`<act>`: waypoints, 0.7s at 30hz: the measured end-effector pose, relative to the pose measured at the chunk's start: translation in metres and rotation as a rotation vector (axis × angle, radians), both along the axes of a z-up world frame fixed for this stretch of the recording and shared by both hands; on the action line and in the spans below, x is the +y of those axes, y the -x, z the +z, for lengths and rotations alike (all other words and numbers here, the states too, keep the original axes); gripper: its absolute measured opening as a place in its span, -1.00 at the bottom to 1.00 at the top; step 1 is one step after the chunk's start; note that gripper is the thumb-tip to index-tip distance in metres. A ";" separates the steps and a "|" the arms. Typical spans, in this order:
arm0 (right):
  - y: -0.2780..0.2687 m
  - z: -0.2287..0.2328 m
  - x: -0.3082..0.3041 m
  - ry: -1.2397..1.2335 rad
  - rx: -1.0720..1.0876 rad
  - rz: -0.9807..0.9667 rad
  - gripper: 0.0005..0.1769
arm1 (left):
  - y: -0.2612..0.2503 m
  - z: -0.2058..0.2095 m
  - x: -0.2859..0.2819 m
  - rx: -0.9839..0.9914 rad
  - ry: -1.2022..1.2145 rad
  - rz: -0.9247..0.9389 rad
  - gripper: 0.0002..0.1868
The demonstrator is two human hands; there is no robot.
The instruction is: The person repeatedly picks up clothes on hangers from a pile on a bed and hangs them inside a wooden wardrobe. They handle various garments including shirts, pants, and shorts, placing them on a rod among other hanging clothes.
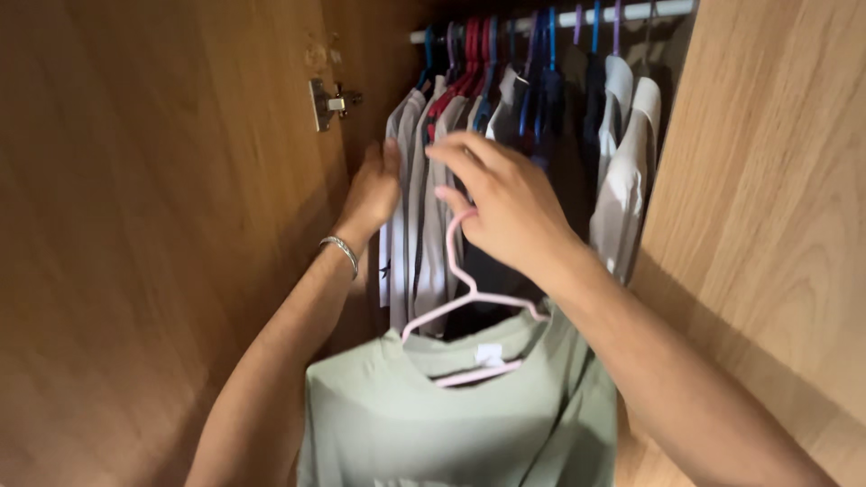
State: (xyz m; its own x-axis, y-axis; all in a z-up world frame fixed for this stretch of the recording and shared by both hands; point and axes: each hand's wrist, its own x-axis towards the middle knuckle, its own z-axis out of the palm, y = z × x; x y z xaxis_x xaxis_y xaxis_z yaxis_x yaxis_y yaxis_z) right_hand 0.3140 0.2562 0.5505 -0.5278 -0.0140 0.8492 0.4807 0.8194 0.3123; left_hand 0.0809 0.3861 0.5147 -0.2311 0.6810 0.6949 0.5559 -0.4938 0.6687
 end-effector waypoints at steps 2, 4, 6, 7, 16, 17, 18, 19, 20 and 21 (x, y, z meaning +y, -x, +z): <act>0.007 0.007 0.013 -0.012 -0.003 -0.060 -0.50 | 0.001 0.004 0.019 -0.104 0.020 -0.199 -0.20; 0.011 0.015 0.026 0.004 -0.017 -0.120 -0.42 | -0.001 0.010 0.029 -0.147 -0.047 -0.282 -0.23; 0.016 0.018 0.040 0.004 -0.054 -0.154 -0.35 | -0.002 0.015 0.034 -0.171 -0.085 -0.342 -0.28; 0.018 0.020 0.047 0.006 -0.073 -0.169 -0.31 | -0.003 0.018 0.035 -0.173 -0.087 -0.361 -0.31; 0.024 0.036 0.089 -0.021 -0.242 -0.299 -0.07 | -0.006 0.050 0.050 -0.165 0.163 -0.513 -0.58; 0.024 0.036 0.090 -0.015 -0.247 -0.313 -0.18 | -0.006 0.052 0.051 -0.181 0.186 -0.548 -0.58; 0.024 0.035 0.091 -0.008 -0.252 -0.328 -0.29 | -0.006 0.053 0.053 -0.175 0.198 -0.547 -0.59; 0.027 0.035 0.093 -0.005 -0.256 -0.342 -0.40 | -0.003 0.056 0.055 -0.168 0.207 -0.545 -0.61; 0.028 0.035 0.094 -0.014 -0.247 -0.322 -0.41 | -0.001 0.058 0.057 -0.160 0.215 -0.544 -0.62; 0.026 0.032 0.094 -0.020 -0.238 -0.303 -0.42 | -0.001 0.058 0.060 -0.121 0.210 -0.479 -0.62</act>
State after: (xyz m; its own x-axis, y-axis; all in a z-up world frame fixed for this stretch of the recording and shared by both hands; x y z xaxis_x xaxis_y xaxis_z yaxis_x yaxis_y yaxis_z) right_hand 0.2883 0.3507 0.5828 -0.6930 0.1571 0.7036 0.6121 0.6439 0.4591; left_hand 0.0823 0.4464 0.5725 0.0694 0.8512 0.5203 0.2138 -0.5221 0.8256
